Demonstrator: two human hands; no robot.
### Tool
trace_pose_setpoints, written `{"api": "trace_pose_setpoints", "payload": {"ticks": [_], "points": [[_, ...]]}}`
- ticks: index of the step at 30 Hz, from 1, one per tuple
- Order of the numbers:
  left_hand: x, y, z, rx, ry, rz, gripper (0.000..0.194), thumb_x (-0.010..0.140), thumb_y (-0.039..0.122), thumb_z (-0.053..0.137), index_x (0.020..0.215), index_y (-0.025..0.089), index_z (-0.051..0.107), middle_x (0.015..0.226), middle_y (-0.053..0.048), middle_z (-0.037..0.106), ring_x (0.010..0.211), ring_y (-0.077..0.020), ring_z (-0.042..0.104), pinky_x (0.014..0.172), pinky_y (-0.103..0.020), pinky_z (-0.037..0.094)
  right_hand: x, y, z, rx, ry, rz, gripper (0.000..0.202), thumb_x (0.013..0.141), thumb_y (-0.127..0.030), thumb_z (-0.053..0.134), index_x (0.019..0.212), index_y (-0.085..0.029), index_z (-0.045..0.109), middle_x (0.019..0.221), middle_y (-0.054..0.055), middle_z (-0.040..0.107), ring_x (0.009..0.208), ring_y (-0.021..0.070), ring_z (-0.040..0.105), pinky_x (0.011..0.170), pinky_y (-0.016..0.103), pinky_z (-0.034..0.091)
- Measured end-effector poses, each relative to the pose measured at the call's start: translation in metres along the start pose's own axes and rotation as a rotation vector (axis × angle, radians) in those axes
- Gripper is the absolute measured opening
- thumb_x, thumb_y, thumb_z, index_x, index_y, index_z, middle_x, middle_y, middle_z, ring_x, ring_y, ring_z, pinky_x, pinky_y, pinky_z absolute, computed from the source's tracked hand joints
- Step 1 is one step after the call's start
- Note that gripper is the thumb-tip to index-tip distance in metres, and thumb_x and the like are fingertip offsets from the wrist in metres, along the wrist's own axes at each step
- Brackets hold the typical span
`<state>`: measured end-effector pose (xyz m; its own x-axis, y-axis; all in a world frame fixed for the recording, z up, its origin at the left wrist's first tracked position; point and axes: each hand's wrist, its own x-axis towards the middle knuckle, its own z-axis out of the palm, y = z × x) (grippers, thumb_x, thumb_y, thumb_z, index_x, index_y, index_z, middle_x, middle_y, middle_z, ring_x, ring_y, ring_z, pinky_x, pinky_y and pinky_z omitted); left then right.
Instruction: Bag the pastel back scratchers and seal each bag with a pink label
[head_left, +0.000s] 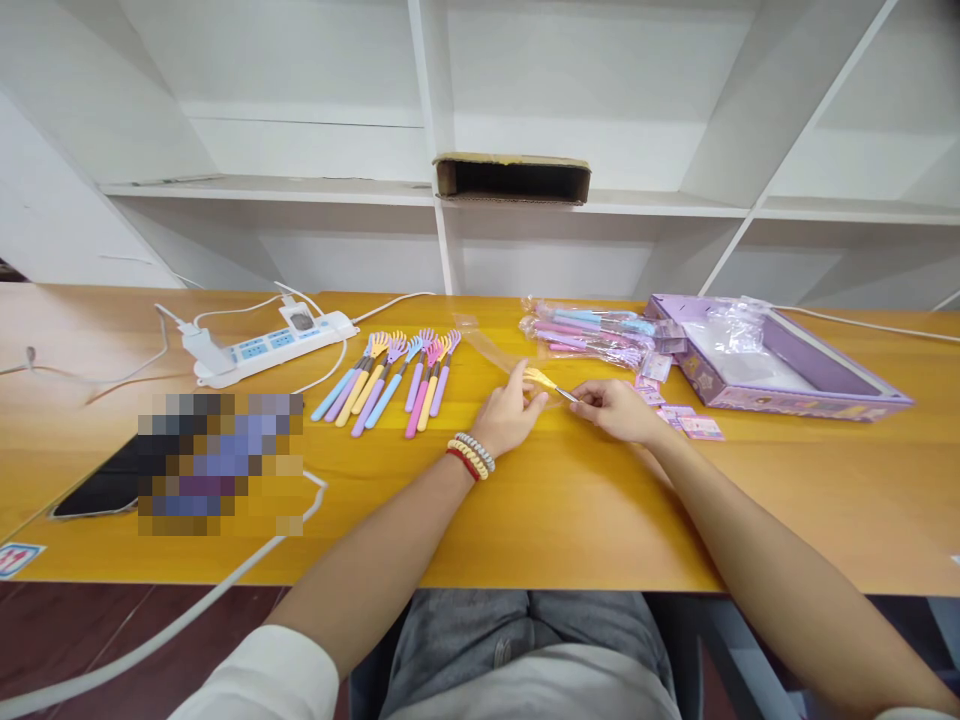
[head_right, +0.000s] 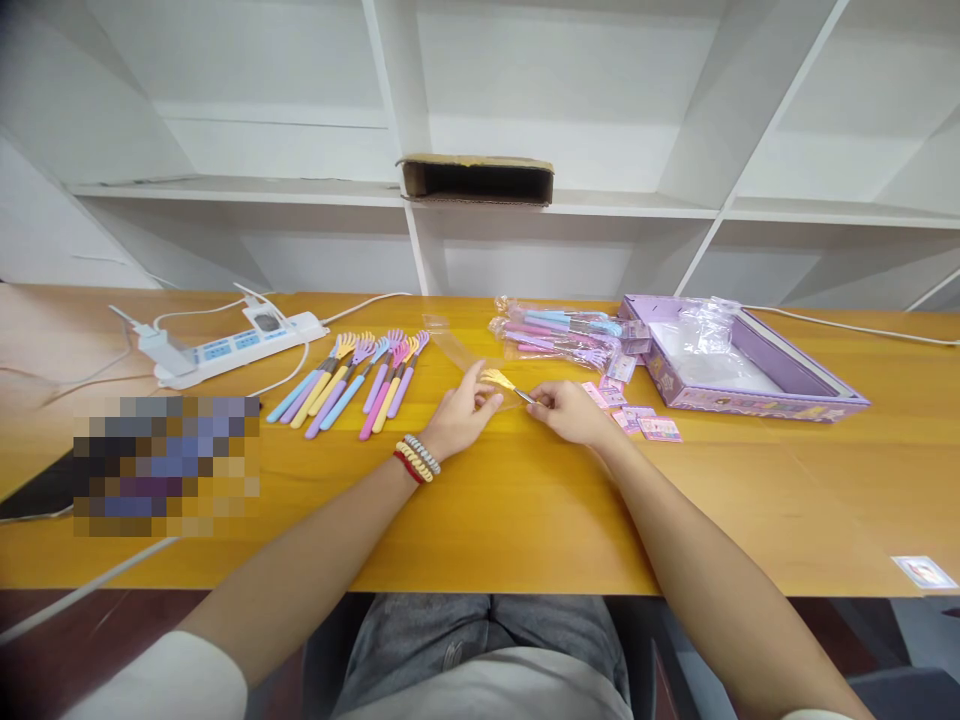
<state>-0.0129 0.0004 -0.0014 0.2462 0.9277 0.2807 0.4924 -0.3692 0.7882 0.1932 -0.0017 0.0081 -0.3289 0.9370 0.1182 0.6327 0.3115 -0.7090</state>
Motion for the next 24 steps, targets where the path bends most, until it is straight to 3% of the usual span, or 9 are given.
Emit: {"api": "trace_pose_setpoints", "payload": {"ticks": [5,7,9,13,19,24], "points": [[0.009,0.004,0.005,-0.707,0.083,-0.402,0.074,0.084,0.036,0.047,0.135,0.021,-0.004,0.087,-0.006,0.064,0.069,-0.015,0.065,0.07,-0.031,0.051,0.0,-0.005,0.003,-0.044,-0.033,-0.002,0.023,0.076,-0.036,0.051,0.082,-0.017,0.063,0.057,-0.002,0.054,0.049,0.0092,0.043,0.047,0.022,0.03],[0.012,0.003,0.003,-0.946,0.112,-0.511,0.069,0.084,0.033,0.045,0.132,0.023,-0.002,0.082,-0.005,0.063,0.066,-0.0162,0.065,0.067,-0.032,0.051,0.0,-0.006,0.004,-0.047,-0.065,0.003,0.024,0.076,-0.037,0.051,0.084,-0.017,0.063,0.059,-0.002,0.055,0.051,0.0095,0.045,0.049,0.022,0.031],[0.014,0.002,0.0,-1.083,0.095,-0.562,0.057,0.085,0.032,0.044,0.129,0.021,0.009,0.079,-0.005,0.063,0.066,-0.0182,0.066,0.067,-0.033,0.051,0.0,-0.006,0.004,-0.049,-0.081,0.001,0.025,0.077,-0.037,0.051,0.085,-0.017,0.062,0.06,-0.001,0.055,0.052,0.0097,0.045,0.049,0.022,0.031],[0.014,0.001,-0.006,-1.156,-0.017,-0.632,0.029,0.087,0.034,0.039,0.107,0.013,0.039,0.079,-0.012,0.064,0.067,-0.0202,0.066,0.065,-0.032,0.051,-0.001,-0.006,0.004,-0.052,-0.08,-0.033,0.025,0.077,-0.039,0.051,0.084,-0.017,0.061,0.062,-0.001,0.055,0.053,0.0099,0.045,0.051,0.023,0.032],[0.014,-0.001,-0.01,-1.075,-0.09,-0.631,0.027,0.084,0.042,0.045,0.093,0.016,0.043,0.078,-0.012,0.067,0.064,-0.0218,0.066,0.059,-0.033,0.051,-0.002,-0.009,0.002,-0.046,-0.057,-0.074,0.026,0.078,-0.038,0.05,0.086,-0.017,0.063,0.061,-0.002,0.053,0.053,0.0091,0.043,0.051,0.022,0.031],[0.014,-0.005,-0.006,-1.028,-0.018,-0.546,0.02,0.078,0.031,0.058,0.085,0.014,0.05,0.076,-0.011,0.066,0.071,-0.0202,0.066,0.067,-0.034,0.052,-0.003,-0.01,0.001,-0.054,-0.062,-0.047,0.025,0.078,-0.037,0.05,0.086,-0.017,0.063,0.059,-0.002,0.052,0.052,0.0092,0.043,0.05,0.022,0.031]]}}
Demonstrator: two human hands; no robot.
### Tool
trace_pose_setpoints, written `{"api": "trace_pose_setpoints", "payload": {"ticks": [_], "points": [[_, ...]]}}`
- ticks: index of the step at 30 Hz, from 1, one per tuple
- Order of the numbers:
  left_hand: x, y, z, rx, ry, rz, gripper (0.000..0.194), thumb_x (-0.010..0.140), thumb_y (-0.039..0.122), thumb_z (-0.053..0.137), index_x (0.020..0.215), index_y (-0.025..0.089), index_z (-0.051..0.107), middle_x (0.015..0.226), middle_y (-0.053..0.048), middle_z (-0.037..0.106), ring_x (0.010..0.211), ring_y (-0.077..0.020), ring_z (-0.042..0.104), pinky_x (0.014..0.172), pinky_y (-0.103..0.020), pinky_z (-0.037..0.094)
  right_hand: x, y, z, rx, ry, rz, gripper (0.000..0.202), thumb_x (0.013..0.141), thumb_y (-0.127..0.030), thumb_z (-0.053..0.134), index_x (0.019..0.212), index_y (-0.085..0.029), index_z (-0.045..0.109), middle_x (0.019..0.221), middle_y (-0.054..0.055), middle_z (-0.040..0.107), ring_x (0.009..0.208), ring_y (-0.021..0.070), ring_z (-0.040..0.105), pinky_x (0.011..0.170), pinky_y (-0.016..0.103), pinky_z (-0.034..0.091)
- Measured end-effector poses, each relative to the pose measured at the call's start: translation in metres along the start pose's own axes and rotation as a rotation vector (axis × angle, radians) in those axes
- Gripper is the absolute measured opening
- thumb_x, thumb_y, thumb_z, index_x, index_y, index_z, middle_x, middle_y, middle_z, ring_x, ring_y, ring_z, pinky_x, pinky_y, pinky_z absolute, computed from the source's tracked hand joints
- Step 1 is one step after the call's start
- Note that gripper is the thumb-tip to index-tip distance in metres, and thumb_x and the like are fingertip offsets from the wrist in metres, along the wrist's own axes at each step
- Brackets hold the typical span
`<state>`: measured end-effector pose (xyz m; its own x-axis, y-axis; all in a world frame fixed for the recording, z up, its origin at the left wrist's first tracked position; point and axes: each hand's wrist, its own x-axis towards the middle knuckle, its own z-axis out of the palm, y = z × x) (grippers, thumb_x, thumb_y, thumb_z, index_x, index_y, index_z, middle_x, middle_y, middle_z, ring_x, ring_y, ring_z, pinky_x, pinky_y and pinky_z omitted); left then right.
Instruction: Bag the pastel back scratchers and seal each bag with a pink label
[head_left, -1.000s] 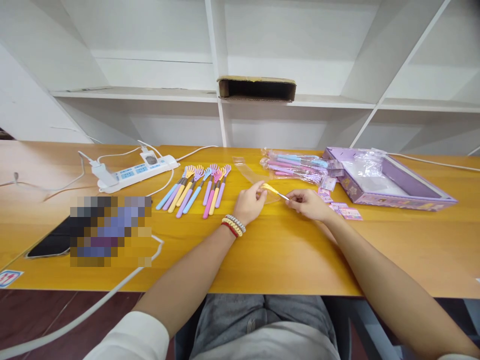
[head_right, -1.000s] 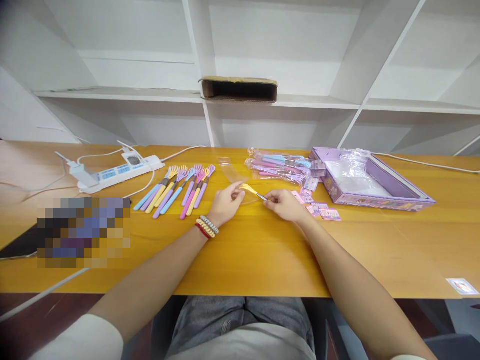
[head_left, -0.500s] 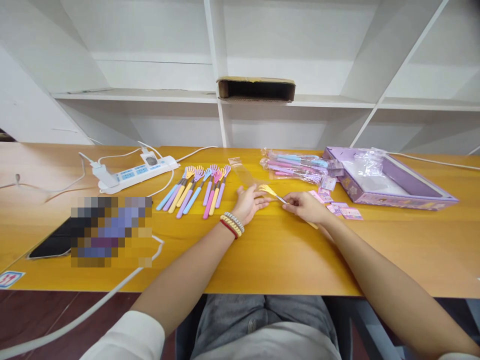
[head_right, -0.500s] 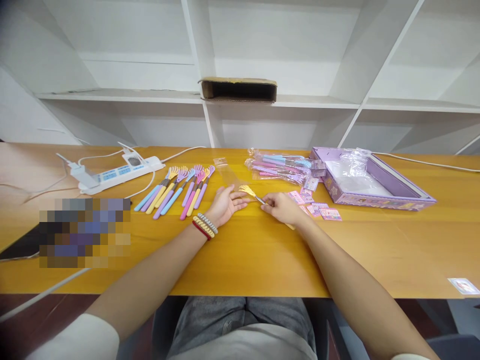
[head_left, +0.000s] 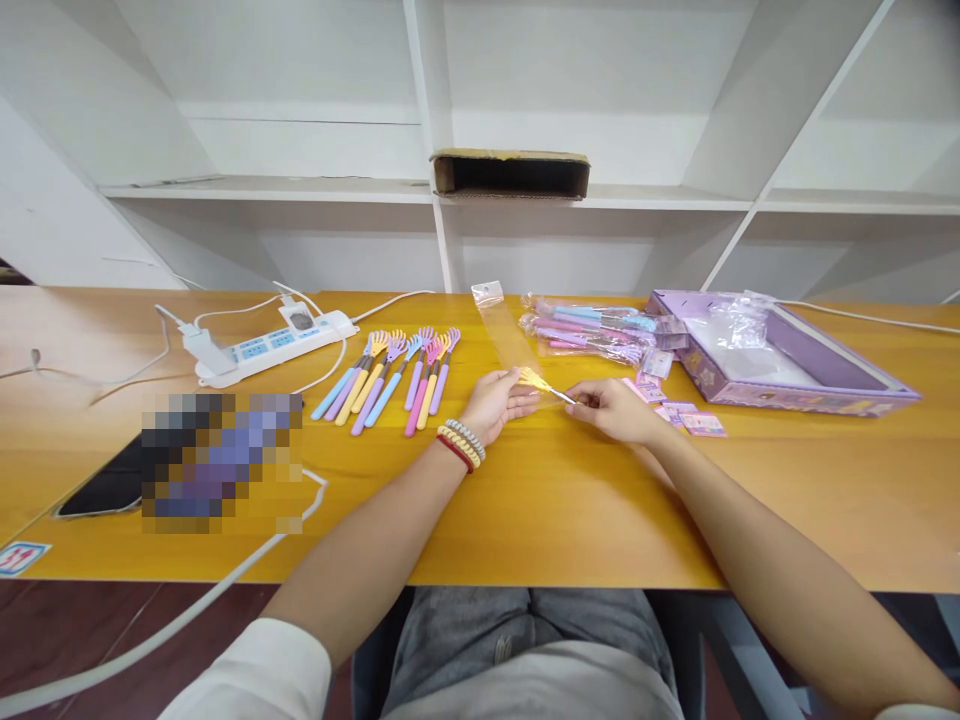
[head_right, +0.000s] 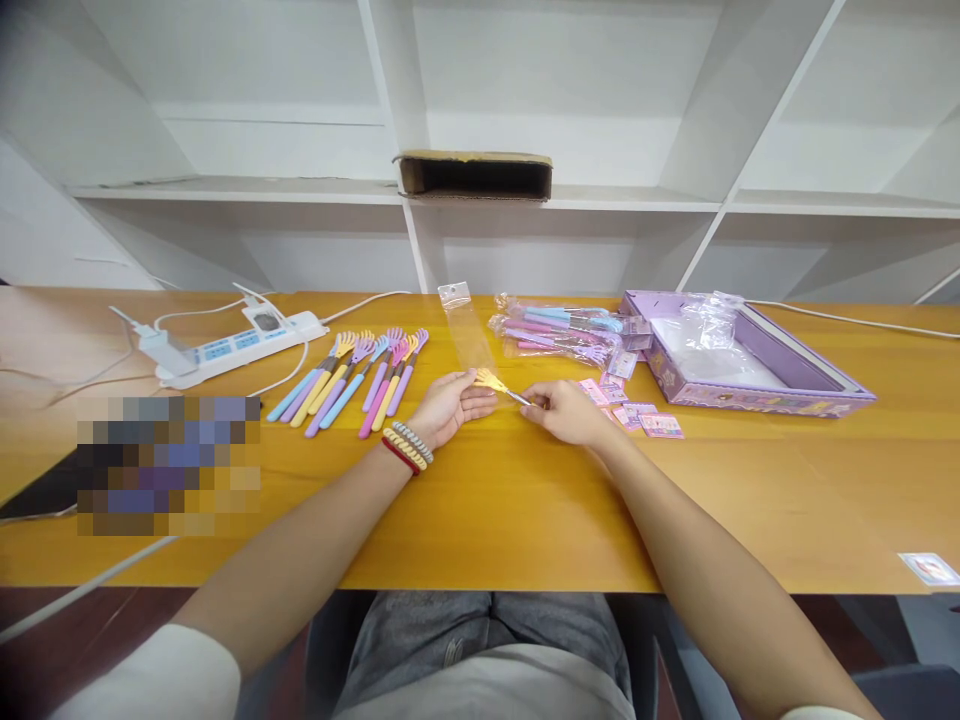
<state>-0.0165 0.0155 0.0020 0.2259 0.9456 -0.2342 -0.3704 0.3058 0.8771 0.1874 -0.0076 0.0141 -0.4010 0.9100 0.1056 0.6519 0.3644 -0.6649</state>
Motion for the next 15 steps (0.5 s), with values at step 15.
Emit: {"api": "trace_pose_setpoints", "payload": {"ticks": [15], "points": [[-0.0037,0.0001,0.0025,0.096,-0.07,0.197,0.031,0.067,0.029,0.07,0.092,0.017,0.057,0.091,-0.006,0.063,0.079,-0.0135,0.061,0.07,-0.028,0.05,-0.0019,-0.0044,0.0087,-0.047,0.265,-0.129,0.031,0.077,-0.033,0.057,0.103,-0.019,0.047,0.068,-0.001,0.058,0.055,0.0122,0.05,0.054,0.024,0.037]]}}
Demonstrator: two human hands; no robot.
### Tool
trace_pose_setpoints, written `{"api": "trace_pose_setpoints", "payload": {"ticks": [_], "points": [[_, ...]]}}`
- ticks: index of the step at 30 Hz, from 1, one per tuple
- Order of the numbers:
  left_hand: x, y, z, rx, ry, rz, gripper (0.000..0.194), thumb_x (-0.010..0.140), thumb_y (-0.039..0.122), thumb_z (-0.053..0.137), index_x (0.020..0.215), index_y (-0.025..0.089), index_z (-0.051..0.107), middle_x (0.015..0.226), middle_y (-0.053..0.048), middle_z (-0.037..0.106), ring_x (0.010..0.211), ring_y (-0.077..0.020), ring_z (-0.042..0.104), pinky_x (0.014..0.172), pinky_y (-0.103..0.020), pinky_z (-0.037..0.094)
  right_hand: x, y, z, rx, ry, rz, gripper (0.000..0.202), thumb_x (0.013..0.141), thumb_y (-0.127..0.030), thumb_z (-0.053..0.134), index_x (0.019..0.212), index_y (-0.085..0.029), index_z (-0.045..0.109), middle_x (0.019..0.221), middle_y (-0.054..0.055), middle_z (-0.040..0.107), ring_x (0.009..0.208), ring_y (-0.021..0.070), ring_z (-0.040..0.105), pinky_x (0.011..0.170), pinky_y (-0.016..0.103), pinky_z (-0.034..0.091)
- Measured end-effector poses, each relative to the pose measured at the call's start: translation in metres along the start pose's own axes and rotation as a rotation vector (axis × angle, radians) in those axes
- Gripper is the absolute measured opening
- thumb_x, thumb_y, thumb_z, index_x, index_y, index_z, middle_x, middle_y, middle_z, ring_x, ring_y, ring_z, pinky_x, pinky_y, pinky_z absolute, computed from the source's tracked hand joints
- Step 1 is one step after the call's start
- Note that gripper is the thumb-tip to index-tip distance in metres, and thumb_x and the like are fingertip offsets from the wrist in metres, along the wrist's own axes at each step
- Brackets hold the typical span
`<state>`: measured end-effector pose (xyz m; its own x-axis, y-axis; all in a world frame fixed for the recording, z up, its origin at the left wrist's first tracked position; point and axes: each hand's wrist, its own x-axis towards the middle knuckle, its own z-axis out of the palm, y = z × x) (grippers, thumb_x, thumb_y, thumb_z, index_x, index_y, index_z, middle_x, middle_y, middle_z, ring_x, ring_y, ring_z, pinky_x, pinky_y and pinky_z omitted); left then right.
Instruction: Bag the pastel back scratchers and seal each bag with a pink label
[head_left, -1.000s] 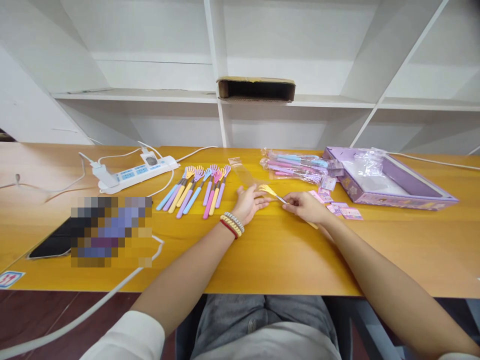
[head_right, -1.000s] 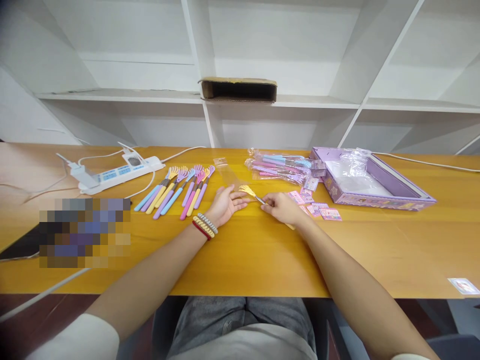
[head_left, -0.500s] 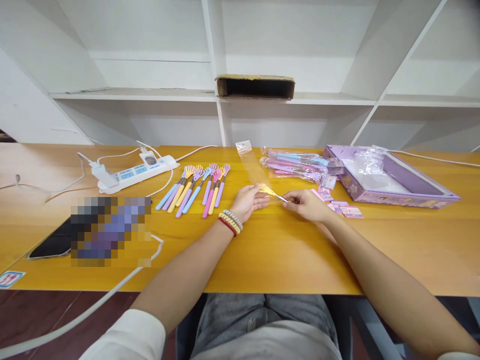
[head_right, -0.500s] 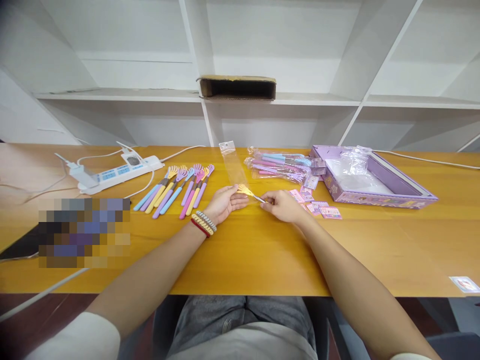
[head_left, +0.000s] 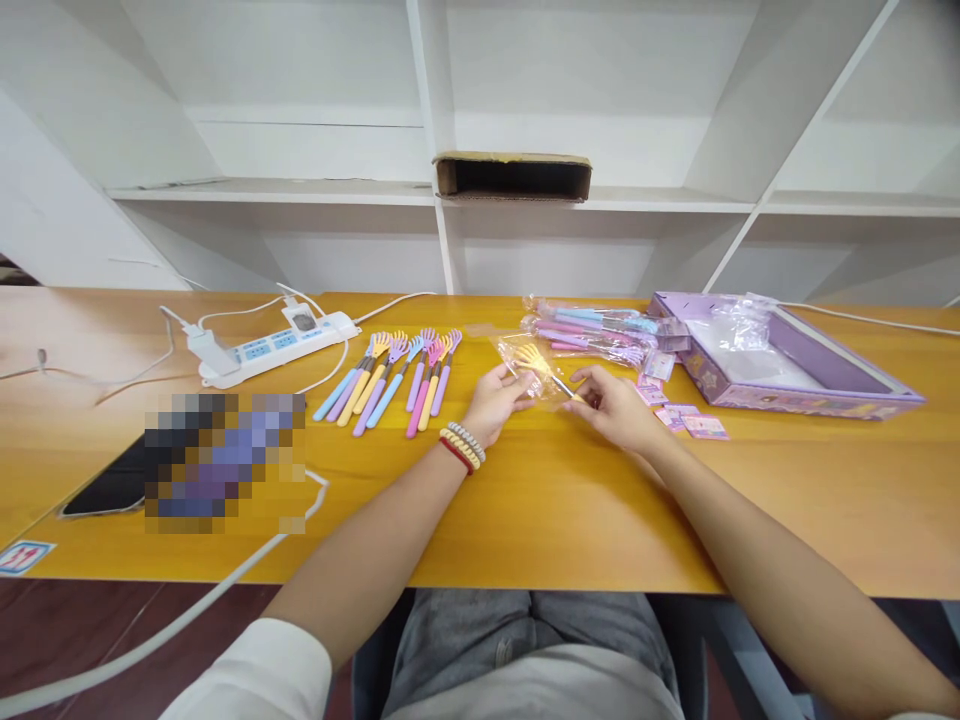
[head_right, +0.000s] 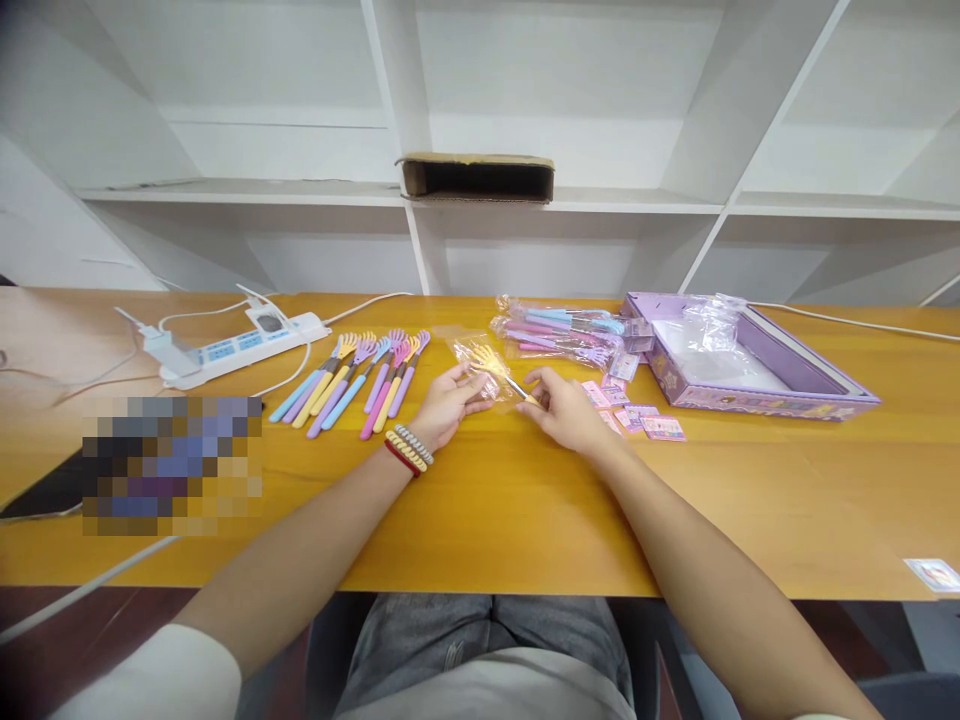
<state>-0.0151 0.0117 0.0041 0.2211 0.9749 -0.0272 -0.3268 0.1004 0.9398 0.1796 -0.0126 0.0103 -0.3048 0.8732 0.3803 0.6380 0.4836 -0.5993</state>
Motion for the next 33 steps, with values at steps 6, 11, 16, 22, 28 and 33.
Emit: {"api": "trace_pose_setpoints", "payload": {"ticks": [6,11,16,22,28,33], "points": [[0.0,0.0,0.003,-0.061,-0.121,-0.114,0.028,0.065,0.031,0.072,0.081,0.014,0.058,0.086,-0.005,0.062,0.08,-0.0136,0.06,0.077,-0.029,0.047,0.001,-0.001,-0.004,-0.086,-0.071,-0.042,0.027,0.077,-0.034,0.059,0.099,-0.02,0.05,0.067,-0.001,0.059,0.057,0.0127,0.051,0.055,0.025,0.038],[0.007,0.007,-0.005,-0.304,0.016,-0.079,0.036,0.07,0.048,0.062,0.086,0.017,0.053,0.078,-0.004,0.062,0.07,-0.0153,0.062,0.068,-0.029,0.049,0.001,0.001,-0.003,-0.095,-0.096,-0.059,0.026,0.076,-0.033,0.059,0.097,-0.021,0.052,0.072,0.001,0.062,0.061,0.0134,0.054,0.057,0.024,0.039],[0.009,0.001,-0.007,-0.132,0.091,-0.019,0.034,0.073,0.048,0.059,0.087,0.017,0.053,0.072,-0.002,0.06,0.058,-0.012,0.059,0.054,-0.024,0.047,0.0,0.0,-0.003,-0.057,-0.133,-0.05,0.025,0.075,-0.038,0.06,0.091,-0.02,0.056,0.074,0.002,0.063,0.062,0.013,0.053,0.058,0.025,0.039],[0.003,0.0,0.0,-0.006,0.021,0.005,0.031,0.071,0.042,0.064,0.081,0.015,0.055,0.069,-0.002,0.06,0.058,-0.0116,0.057,0.054,-0.025,0.049,0.0,0.0,-0.003,0.073,-0.141,0.031,0.034,0.069,-0.044,0.064,0.089,-0.018,0.058,0.069,0.001,0.06,0.058,0.012,0.05,0.055,0.025,0.039],[0.004,0.009,-0.005,-0.225,-0.064,-0.019,0.02,0.069,0.02,0.067,0.083,0.013,0.055,0.075,-0.004,0.062,0.068,-0.0133,0.062,0.071,-0.031,0.051,0.0,-0.001,0.004,0.269,-0.173,0.105,0.045,0.068,-0.041,0.066,0.105,-0.019,0.051,0.072,0.001,0.062,0.062,0.0131,0.055,0.059,0.026,0.042],[0.007,0.01,-0.007,-0.28,0.005,0.057,0.021,0.068,0.014,0.067,0.084,0.012,0.055,0.078,-0.004,0.062,0.069,-0.0118,0.061,0.071,-0.028,0.05,0.0,-0.004,0.004,0.444,-0.249,0.179,0.051,0.069,-0.04,0.065,0.11,-0.019,0.044,0.064,-0.003,0.057,0.057,0.0104,0.053,0.054,0.023,0.041]]}}
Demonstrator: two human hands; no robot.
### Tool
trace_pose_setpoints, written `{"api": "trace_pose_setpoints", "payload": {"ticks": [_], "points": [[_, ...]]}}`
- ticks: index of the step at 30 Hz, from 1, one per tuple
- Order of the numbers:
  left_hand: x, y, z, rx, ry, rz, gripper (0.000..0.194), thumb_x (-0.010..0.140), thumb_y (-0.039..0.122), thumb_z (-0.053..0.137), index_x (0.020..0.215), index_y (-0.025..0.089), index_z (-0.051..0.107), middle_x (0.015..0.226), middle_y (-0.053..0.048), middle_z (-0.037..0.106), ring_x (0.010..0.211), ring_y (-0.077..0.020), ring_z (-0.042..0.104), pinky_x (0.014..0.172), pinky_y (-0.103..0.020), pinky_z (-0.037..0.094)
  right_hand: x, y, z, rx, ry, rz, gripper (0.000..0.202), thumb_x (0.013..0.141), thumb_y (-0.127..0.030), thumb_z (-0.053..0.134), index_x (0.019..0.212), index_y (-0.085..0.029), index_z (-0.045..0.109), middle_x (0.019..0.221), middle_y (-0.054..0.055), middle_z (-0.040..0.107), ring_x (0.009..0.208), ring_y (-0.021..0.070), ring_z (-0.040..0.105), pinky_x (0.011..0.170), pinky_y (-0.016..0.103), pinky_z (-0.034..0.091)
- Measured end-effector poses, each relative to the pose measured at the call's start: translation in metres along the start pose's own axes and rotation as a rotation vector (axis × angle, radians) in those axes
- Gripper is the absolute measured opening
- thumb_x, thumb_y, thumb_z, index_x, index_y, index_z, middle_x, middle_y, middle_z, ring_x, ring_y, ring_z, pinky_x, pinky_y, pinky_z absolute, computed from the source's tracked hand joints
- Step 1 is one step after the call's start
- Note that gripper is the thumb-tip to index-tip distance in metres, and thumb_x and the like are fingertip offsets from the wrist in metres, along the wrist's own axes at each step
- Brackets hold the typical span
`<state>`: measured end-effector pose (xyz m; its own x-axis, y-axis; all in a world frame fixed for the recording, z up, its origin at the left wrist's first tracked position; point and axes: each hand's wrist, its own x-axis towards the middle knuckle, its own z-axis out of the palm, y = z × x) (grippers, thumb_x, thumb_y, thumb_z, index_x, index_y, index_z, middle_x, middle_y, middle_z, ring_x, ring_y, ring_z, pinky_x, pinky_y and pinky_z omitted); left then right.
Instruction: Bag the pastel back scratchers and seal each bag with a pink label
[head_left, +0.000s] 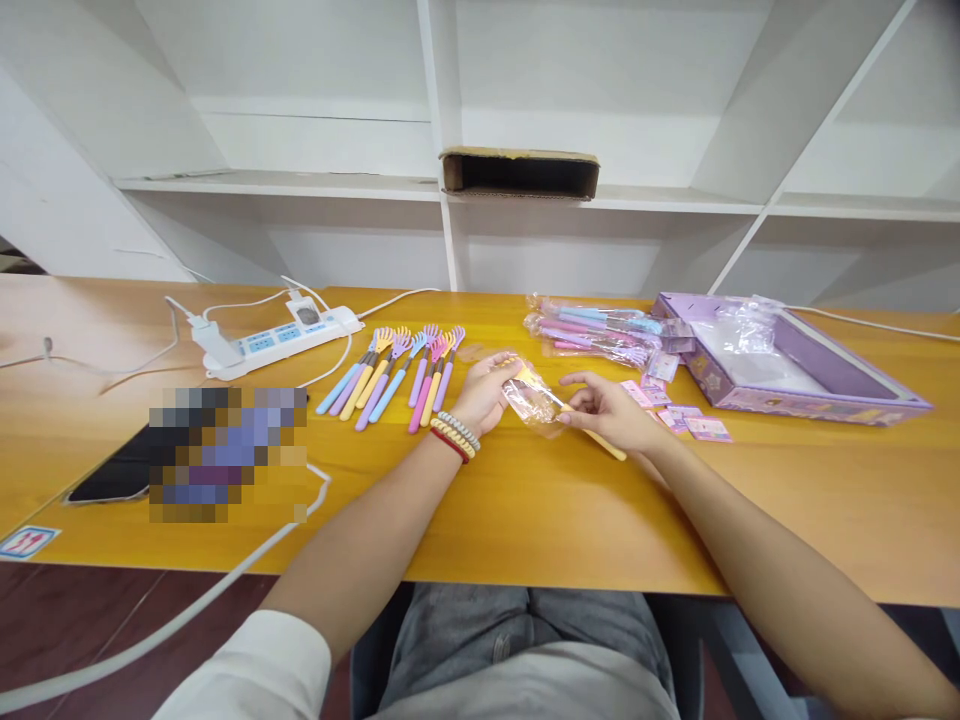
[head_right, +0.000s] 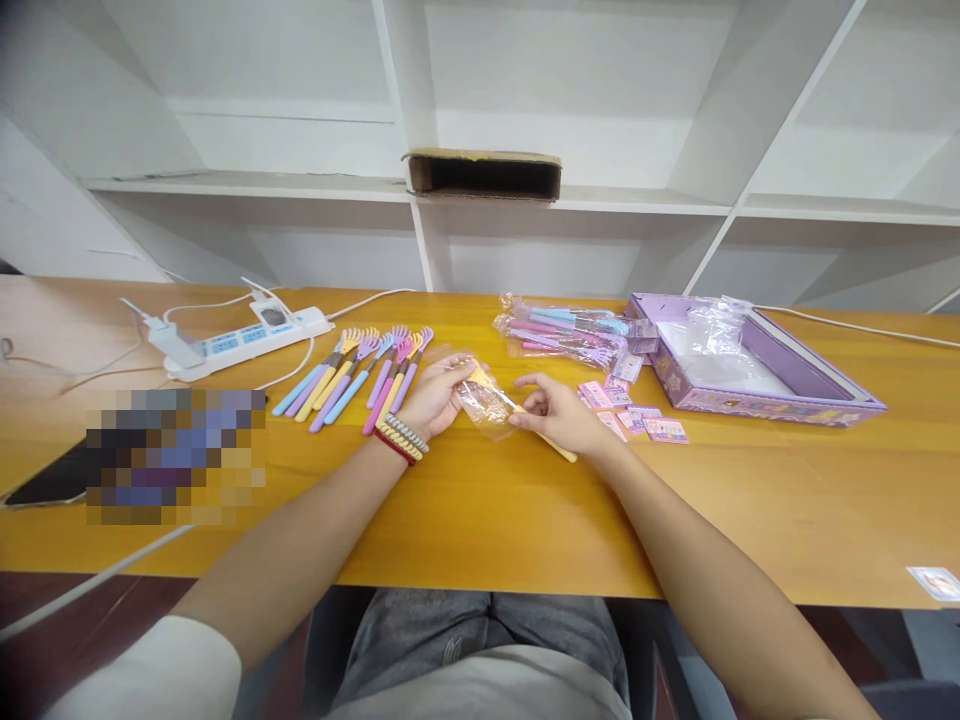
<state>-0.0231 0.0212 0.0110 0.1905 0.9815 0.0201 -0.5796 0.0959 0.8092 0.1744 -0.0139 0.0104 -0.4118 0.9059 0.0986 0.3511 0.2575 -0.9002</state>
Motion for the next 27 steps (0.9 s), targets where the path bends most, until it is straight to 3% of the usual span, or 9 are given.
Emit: {"api": "trace_pose_setpoints", "payload": {"ticks": [5,11,16,22,27], "points": [[0.003,0.009,-0.003,-0.039,0.039,0.111,0.018,0.067,0.014,0.067,0.08,0.013,0.054,0.076,-0.002,0.061,0.071,-0.0114,0.061,0.073,-0.027,0.049,-0.002,-0.001,-0.012,0.147,-0.185,0.207,0.051,0.071,-0.033,0.064,0.112,-0.021,0.038,0.066,-0.003,0.057,0.047,0.0075,0.049,0.042,0.018,0.034],[0.006,0.02,-0.01,-0.057,0.147,0.144,0.026,0.068,0.009,0.065,0.088,0.017,0.051,0.081,-0.002,0.063,0.073,-0.0116,0.063,0.075,-0.029,0.05,-0.005,-0.003,-0.029,0.263,-0.285,0.188,0.041,0.066,-0.025,0.068,0.1,-0.018,0.046,0.085,0.005,0.064,0.057,0.0084,0.054,0.048,0.021,0.041],[0.005,0.011,-0.01,-0.069,0.134,0.081,0.028,0.07,0.013,0.064,0.095,0.018,0.051,0.086,-0.004,0.065,0.076,-0.0136,0.064,0.076,-0.031,0.051,-0.006,-0.004,-0.027,0.31,-0.281,0.134,0.046,0.065,-0.028,0.07,0.106,-0.016,0.052,0.091,0.008,0.066,0.059,0.0103,0.057,0.05,0.024,0.044],[0.003,0.004,-0.007,-0.089,0.102,0.021,0.016,0.073,0.016,0.063,0.083,0.014,0.051,0.085,-0.007,0.066,0.076,-0.0166,0.065,0.074,-0.033,0.051,-0.005,-0.004,-0.017,0.264,-0.311,0.158,0.054,0.064,-0.031,0.072,0.112,-0.016,0.054,0.08,0.005,0.066,0.05,0.0081,0.053,0.042,0.021,0.038],[0.002,0.006,-0.007,-0.095,0.094,-0.008,0.014,0.073,0.017,0.062,0.082,0.013,0.052,0.085,-0.008,0.065,0.077,-0.0166,0.065,0.075,-0.032,0.05,-0.006,-0.005,-0.016,0.194,-0.271,0.135,0.052,0.066,-0.035,0.071,0.111,-0.017,0.055,0.073,0.001,0.063,0.048,0.0064,0.047,0.045,0.021,0.038]]}}
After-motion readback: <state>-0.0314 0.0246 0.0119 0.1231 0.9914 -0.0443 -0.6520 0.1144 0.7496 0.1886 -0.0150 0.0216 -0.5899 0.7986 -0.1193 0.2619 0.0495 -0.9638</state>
